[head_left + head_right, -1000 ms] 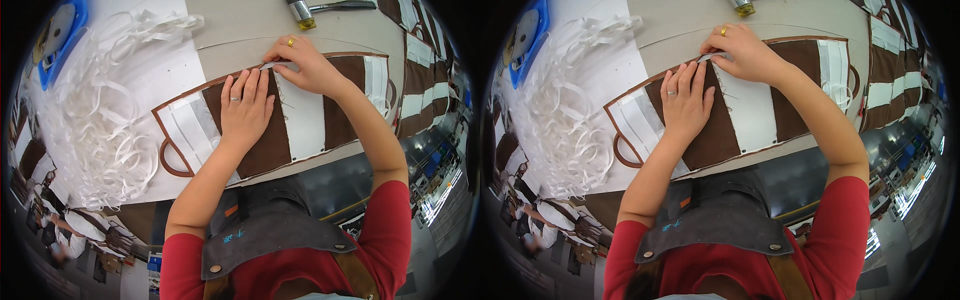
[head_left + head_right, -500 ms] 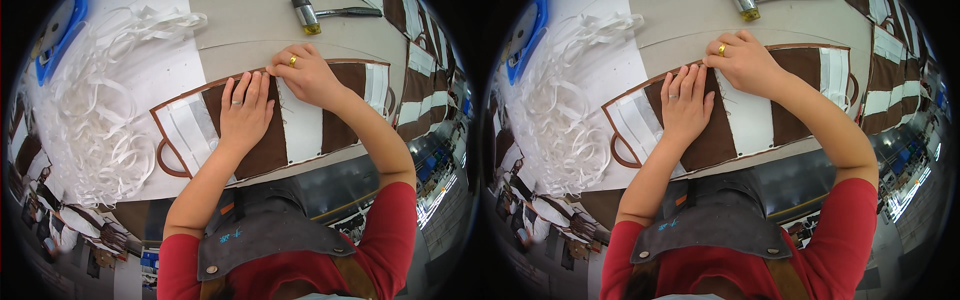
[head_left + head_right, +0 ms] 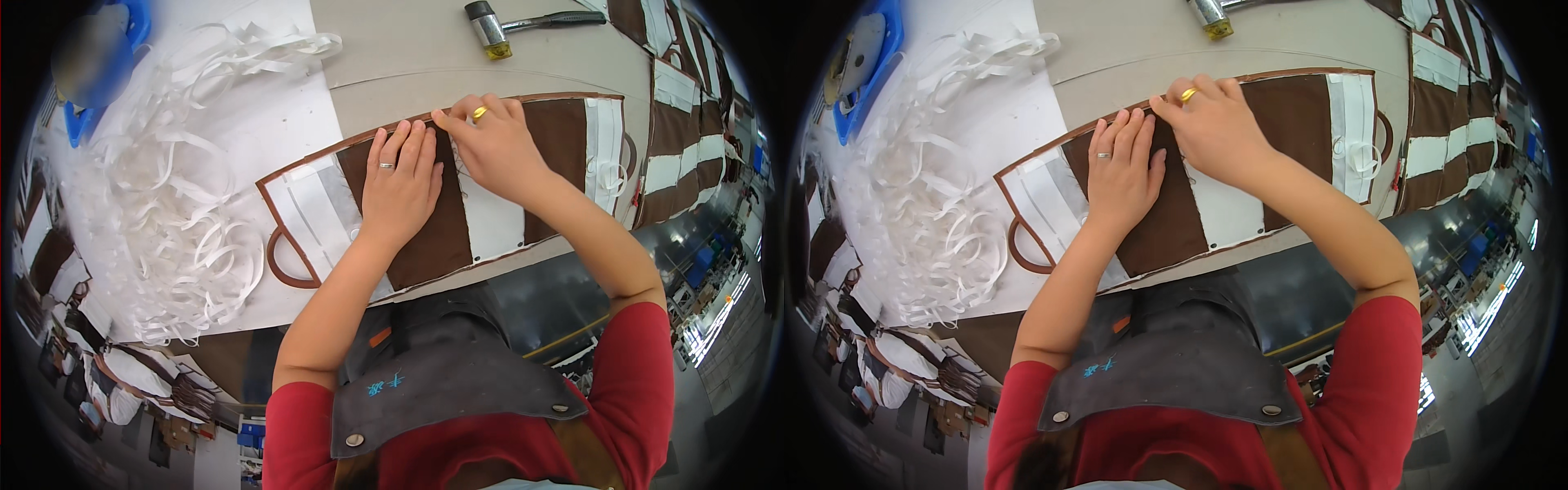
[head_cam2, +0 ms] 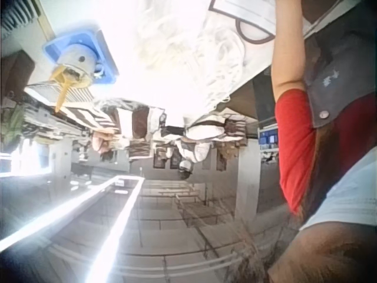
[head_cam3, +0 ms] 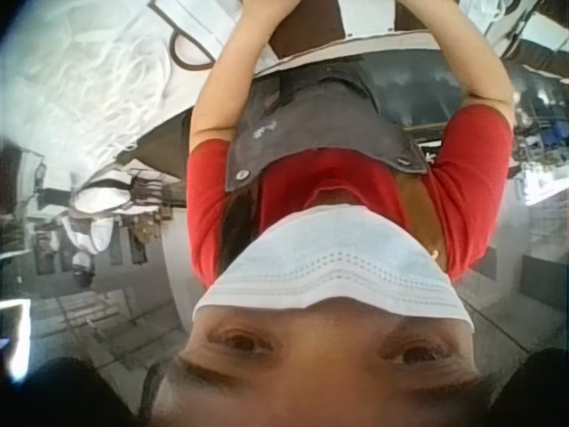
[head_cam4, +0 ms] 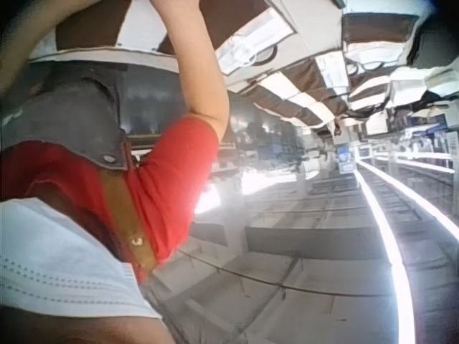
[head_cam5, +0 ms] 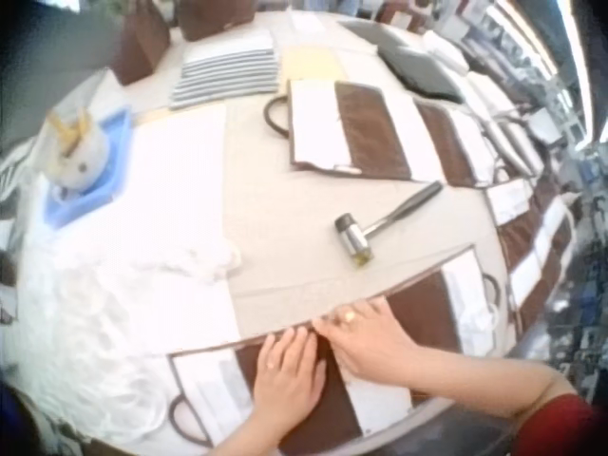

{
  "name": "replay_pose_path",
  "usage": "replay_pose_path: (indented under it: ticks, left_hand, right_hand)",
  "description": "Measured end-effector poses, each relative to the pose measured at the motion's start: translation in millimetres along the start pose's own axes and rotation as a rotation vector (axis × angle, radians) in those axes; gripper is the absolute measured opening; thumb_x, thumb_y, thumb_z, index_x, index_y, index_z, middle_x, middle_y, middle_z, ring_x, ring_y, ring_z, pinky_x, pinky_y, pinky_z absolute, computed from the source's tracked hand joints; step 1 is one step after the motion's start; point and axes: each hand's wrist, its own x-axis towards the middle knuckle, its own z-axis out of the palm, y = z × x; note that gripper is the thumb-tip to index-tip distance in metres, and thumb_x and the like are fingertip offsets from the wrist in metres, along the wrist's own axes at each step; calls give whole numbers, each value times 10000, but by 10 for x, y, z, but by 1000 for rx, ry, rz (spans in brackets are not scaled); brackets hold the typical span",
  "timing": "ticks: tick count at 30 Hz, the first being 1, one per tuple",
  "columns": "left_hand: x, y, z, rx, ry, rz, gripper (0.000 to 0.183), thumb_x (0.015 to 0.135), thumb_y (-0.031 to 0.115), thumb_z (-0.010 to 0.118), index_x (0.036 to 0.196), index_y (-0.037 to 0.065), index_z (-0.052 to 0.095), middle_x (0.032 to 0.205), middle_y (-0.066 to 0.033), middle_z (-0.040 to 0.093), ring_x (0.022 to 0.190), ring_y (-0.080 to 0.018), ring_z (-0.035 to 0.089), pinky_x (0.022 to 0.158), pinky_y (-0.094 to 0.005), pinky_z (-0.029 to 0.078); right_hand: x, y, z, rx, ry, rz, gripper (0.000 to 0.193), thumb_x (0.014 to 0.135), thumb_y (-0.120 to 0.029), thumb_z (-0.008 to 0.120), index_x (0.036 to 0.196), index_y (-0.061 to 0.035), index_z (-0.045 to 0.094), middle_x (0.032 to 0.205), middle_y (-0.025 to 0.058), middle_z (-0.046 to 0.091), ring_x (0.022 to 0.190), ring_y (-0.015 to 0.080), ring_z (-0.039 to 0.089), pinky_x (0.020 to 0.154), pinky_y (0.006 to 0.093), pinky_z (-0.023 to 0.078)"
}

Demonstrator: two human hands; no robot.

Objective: The person assembles a brown and white striped bag by hand. They align the edges of the fabric panels, insert white elastic loops into the seams, and secure the assembly using a hammer and metal fasteners.

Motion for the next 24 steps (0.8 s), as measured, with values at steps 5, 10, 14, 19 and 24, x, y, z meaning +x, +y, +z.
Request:
replay_pose_path:
  ticks: [5, 10, 14, 19, 24]
  left_hand:
    - [-5, 1, 7, -31, 19, -14, 437, 810, 157, 641, 1214, 24, 544, 1258, -102, 497, 1225, -269, 428, 1071, -453, 305]
    - [49, 4, -48, -152, 53, -62, 415, 804, 132, 654, 1191, 24, 549, 1210, -108, 507, 1160, -277, 473, 1014, -442, 342]
    - [258, 16, -163, -181, 56, -150, 370, 808, 111, 650, 1165, 49, 573, 1135, -86, 529, 1021, -264, 509, 881, -420, 386]
    - [335, -74, -104, -163, 17, -62, 296, 804, 45, 626, 1099, 73, 629, 1069, -46, 556, 914, -236, 518, 783, -373, 412]
    - [339, -93, -124, 164, -31, 209, 279, 783, 32, 618, 1059, -3, 633, 1001, -58, 554, 866, -203, 534, 701, -318, 430]
  right_hand:
    - [142, 433, -282, 97, 223, 153, 332, 819, -71, 581, 1144, -137, 605, 1004, 52, 589, 942, 235, 547, 810, 388, 371]
    - [422, 923, -353, -108, 342, 206, 357, 772, 31, 516, 1125, -15, 556, 1155, 206, 558, 1072, 383, 514, 927, 463, 386]
    - [436, 780, -385, 13, 283, 198, 359, 768, 33, 511, 1122, -7, 556, 1157, 212, 553, 1067, 388, 512, 925, 464, 385]
    - [357, 789, -286, -11, 408, 51, 344, 819, -61, 561, 1161, -94, 572, 1050, 142, 592, 987, 324, 556, 847, 431, 416]
    - [351, 1310, -161, -275, 343, 167, 355, 741, 8, 548, 1094, -26, 568, 1118, 190, 566, 1077, 357, 519, 940, 479, 381]
